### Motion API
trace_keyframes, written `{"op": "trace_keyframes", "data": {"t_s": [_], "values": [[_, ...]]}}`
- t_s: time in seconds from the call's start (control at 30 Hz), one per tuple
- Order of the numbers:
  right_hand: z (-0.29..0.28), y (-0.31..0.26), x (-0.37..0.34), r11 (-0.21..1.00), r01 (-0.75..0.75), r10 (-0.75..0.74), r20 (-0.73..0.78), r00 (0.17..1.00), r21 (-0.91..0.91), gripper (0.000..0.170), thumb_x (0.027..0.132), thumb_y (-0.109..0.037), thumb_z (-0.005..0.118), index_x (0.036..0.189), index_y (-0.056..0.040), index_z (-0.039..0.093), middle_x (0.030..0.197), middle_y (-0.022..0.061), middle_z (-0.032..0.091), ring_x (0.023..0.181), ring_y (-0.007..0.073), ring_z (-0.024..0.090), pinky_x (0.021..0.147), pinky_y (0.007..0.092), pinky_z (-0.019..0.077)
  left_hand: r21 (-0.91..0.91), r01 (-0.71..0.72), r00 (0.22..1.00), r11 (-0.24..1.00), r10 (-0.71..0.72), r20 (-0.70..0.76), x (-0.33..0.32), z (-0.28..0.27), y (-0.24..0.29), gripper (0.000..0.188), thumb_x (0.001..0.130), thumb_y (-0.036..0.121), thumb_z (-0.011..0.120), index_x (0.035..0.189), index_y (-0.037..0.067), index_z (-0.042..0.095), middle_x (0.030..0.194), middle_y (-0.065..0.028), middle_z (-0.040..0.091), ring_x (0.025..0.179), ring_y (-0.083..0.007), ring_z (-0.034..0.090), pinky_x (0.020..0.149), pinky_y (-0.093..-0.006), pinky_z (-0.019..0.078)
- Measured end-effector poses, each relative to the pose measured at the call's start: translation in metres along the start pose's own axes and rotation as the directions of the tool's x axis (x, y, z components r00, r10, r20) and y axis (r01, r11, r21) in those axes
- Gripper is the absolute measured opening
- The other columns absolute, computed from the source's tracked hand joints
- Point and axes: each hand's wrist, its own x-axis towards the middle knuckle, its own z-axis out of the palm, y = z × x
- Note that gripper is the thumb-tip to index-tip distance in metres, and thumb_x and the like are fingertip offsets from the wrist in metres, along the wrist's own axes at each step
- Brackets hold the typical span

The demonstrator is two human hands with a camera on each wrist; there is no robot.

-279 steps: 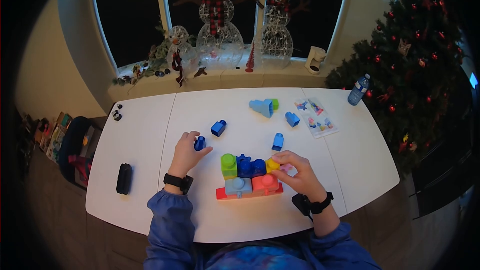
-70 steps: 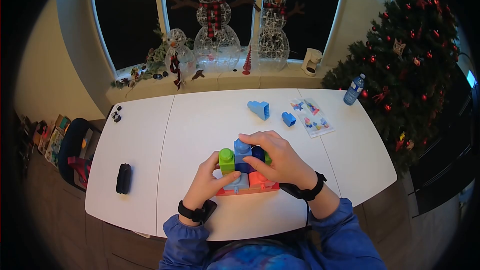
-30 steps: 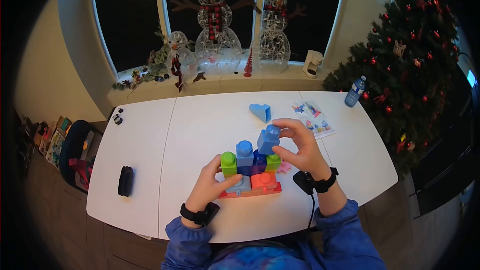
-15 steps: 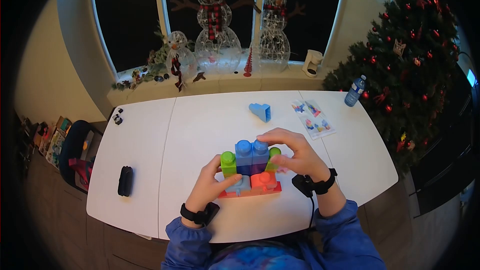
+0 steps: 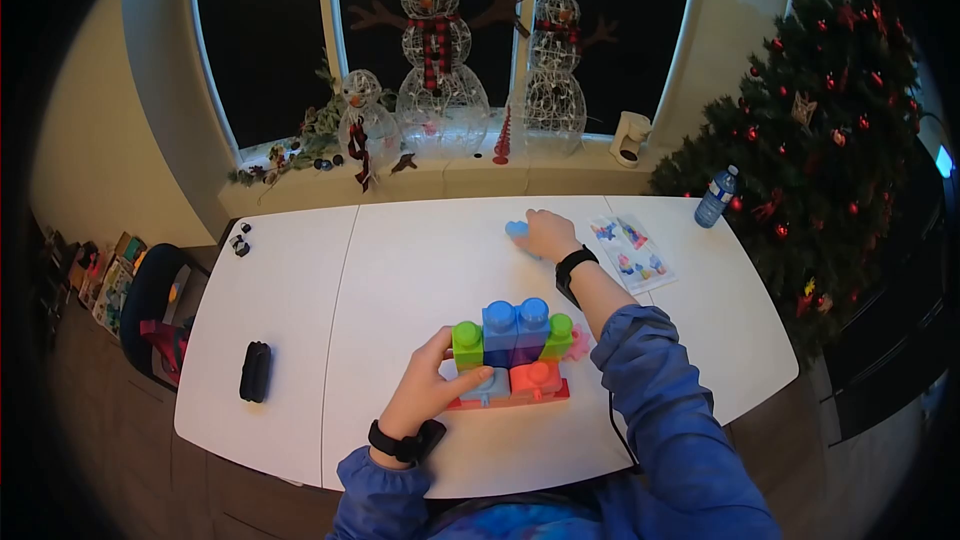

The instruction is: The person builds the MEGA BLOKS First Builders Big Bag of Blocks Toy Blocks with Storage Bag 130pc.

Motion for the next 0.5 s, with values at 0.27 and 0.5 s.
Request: {"op": "trace_keyframes", "data": {"t_s": [0.27,0.5], "values": [[-0.015,0.014,-0.032,0.996,0.063,-0.069,0.123,0.99,0.057,0.04,0.087,-0.03,0.069,0.117,-0.0023,0.068,0.106,0.0225,0.074,0.102,0.0411,0.072,0.088,0.0492,0.0579,0.012,-0.043,0.999,0.999,0.044,-0.029,0.001,0.002,-0.001,0.047,0.089,0.02,0.083,0.126,0.002,0.061,0.112,-0.0078,0.071,0.105,-0.0186,0.066,0.101,-0.0369,0.0501],[-0.017,0.052,-0.094,0.982,0.153,-0.159,0.042,0.986,0.113,0.043,0.088,-0.017,0.065,0.13,-0.0096,0.059,0.102,0.0242,0.072,0.098,0.0434,0.068,0.086,0.0507,0.0546,0.001,-0.065,0.996,0.998,0.065,-0.059,0.001,0.003,-0.005,0.047,0.088,0.023,0.084,0.124,0.003,0.062,0.109,-0.0077,0.072,0.102,-0.019,0.067,0.1,-0.0381,0.0513]]}}
